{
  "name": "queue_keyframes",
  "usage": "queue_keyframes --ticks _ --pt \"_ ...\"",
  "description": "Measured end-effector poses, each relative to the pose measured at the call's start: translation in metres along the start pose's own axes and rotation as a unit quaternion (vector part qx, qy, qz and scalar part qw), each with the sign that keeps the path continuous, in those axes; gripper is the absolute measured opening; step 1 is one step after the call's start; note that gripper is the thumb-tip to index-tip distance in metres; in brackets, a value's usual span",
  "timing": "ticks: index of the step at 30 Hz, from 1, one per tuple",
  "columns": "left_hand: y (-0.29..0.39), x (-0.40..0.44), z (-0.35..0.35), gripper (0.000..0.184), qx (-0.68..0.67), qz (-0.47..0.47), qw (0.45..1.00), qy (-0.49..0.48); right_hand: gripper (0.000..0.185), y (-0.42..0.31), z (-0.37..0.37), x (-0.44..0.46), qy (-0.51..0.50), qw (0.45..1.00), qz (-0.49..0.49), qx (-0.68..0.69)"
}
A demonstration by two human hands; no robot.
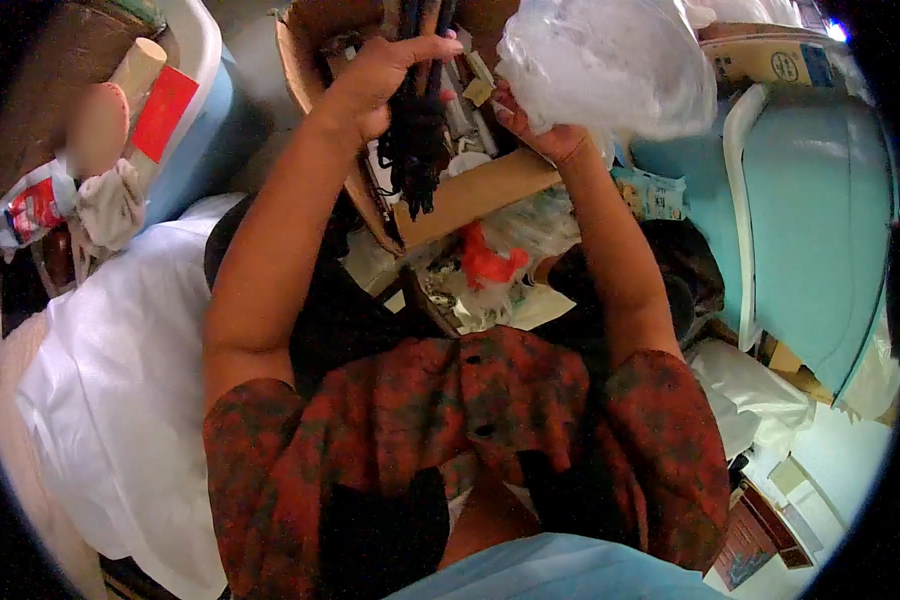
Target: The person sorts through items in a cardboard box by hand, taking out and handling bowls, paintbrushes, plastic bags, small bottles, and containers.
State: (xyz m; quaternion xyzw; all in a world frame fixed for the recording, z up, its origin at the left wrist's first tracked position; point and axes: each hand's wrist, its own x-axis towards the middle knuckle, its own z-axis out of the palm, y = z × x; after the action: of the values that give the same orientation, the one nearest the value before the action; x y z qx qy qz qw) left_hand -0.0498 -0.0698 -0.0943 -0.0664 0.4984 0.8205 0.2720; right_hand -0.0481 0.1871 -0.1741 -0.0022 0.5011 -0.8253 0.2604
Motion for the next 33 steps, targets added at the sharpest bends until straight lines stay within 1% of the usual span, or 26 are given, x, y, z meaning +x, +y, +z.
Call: queue_keyframes --ticks 1,2,3,4,5,7,8,10,13,16,19,22,25,27,28,29,30,31,32,33 --pt "0.001 -0.003 0.002 0.042 0.002 0.015 1.000 -0.005 0.053 0.009 0.000 0.002 0.017 0.967 -0.065 -0.244" --pt "0.002 -0.004 0.004 0.036 -0.017 0.031 0.999 -0.018 0.053 0.016 0.000 0.003 0.038 0.937 -0.100 -0.332" --pt "0.003 -0.005 0.007 0.031 -0.035 0.046 0.998 -0.030 0.053 0.019 -0.001 0.005 0.050 0.979 -0.060 -0.188" --pt "0.004 -0.006 0.009 0.026 -0.054 0.060 0.996 -0.043 0.052 0.015 0.008 0.003 0.072 0.997 -0.014 0.013" --pt "0.006 -0.006 0.011 0.027 -0.053 0.073 0.995 -0.042 0.052 0.014 0.014 0.000 0.086 0.991 0.007 0.097" --pt "0.009 -0.008 0.015 0.028 -0.051 0.099 0.993 -0.037 0.052 0.012 0.019 -0.003 0.095 0.986 0.016 0.132" --pt "0.009 -0.009 0.017 0.031 -0.001 0.110 0.994 -0.011 0.051 0.011 0.022 -0.005 0.099 0.985 0.018 0.141" --pt "0.009 -0.012 0.019 0.035 0.097 0.126 0.986 0.042 0.051 0.011 0.026 -0.008 0.104 0.982 0.021 0.153" --pt "-0.004 -0.005 0.011 0.035 0.259 0.124 0.955 0.072 0.049 0.013 0.029 -0.008 0.116 0.977 0.022 0.175" --pt "-0.021 0.000 0.014 0.035 0.235 0.179 0.952 0.081 0.042 0.012 0.029 -0.006 0.124 0.977 -0.002 0.173" --pt "-0.012 -0.012 0.020 0.035 0.206 0.144 0.967 0.048 0.035 0.010 0.027 -0.006 0.137 0.976 -0.026 0.167" --pt "-0.007 -0.018 0.027 0.038 0.172 0.188 0.967 0.021 0.030 0.008 0.022 -0.008 0.162 0.974 -0.060 0.147" --pt "-0.011 -0.016 0.027 0.043 0.198 0.236 0.951 -0.007 0.025 0.003 0.012 -0.013 0.229 0.962 -0.127 0.082" --pt "-0.013 -0.017 0.024 0.046 0.236 0.187 0.954 0.007 0.022 -0.010 0.001 -0.018 0.323 0.921 -0.217 -0.010" --pt "-0.014 -0.017 0.023 0.048 0.255 0.162 0.953 0.015 0.022 -0.023 -0.003 -0.023 0.375 0.883 -0.275 -0.064" --pt "-0.014 -0.017 0.023 0.049 0.275 0.169 0.946 0.008 0.021 -0.040 -0.002 -0.030 0.379 0.865 -0.312 -0.101" --pt "-0.013 -0.018 0.024 0.051 0.295 0.176 0.939 0.000 0.021 -0.057 0.004 -0.040 0.355 0.860 -0.340 -0.133" --pt "-0.013 -0.020 0.025 0.052 0.314 0.180 0.932 -0.006 0.021 -0.070 0.011 -0.049 0.298 0.879 -0.341 -0.147" --pt "-0.015 -0.022 0.026 0.055 0.348 0.172 0.921 0.024 0.019 -0.076 0.024 -0.055 0.176 0.929 -0.280 -0.164" --pt "-0.016 -0.023 0.029 0.058 0.381 0.166 0.908 0.053 0.018 -0.082 0.037 -0.061 0.055 0.958 -0.208 -0.190"
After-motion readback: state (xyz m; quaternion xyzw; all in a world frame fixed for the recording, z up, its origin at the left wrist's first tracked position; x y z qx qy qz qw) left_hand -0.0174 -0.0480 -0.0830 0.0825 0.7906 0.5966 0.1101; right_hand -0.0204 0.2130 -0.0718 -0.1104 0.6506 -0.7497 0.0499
